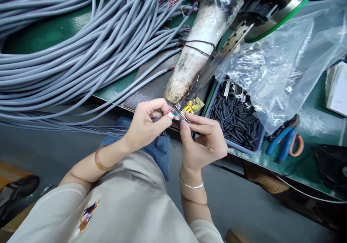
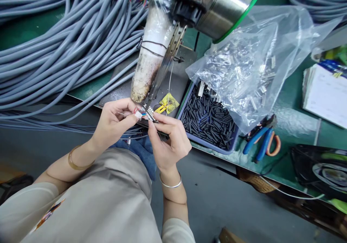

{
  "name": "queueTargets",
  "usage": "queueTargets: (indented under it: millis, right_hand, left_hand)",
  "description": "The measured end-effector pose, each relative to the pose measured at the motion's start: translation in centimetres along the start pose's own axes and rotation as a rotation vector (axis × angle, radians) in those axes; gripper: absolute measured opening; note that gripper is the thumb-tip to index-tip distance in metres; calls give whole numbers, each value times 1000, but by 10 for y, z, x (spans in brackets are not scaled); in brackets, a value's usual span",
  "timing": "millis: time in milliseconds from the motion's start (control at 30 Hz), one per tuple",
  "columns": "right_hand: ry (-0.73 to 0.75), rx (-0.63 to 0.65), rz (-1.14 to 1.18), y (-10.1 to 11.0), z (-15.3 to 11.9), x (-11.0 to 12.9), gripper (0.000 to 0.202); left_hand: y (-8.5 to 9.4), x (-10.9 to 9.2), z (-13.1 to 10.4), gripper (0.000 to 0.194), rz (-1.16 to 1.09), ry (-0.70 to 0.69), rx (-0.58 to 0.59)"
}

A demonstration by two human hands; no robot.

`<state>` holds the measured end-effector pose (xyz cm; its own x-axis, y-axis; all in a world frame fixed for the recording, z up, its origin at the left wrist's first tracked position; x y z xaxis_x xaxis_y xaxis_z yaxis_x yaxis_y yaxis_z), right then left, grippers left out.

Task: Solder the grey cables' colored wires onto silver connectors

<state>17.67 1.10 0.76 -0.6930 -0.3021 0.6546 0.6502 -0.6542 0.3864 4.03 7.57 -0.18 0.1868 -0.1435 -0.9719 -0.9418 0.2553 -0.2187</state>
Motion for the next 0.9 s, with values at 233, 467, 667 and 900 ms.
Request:
queueTargets:
  millis: [233,467,667,900]
  right_hand:
    - [27,7,-67,1,4,3,15]
    - [110,9,-124,3,2,7,18]
    - [226,14,-219,2,-5,7,18]
    - [-57,23,18,12,-3,-2,8]
  left_hand:
    - [-1,-7,-1,20,28,-29,-6]
    - [-1,-8,-2,18,57,-39,-17]
    - [1,-3,-3,17,56,-1,10]
    - [2,-4,-6,18,2,18,32]
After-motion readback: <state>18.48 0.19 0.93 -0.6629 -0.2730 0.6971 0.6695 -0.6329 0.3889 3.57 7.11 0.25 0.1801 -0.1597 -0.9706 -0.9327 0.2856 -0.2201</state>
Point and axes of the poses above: each hand's wrist, its own z-axis towards the middle knuckle, its own y-axis out of the back of the hand, x = y × z, the point moved 4 cm from there along z, towards the middle knuckle, and after that the axes turned 4 degrees about -z, right-handed, at the moved point
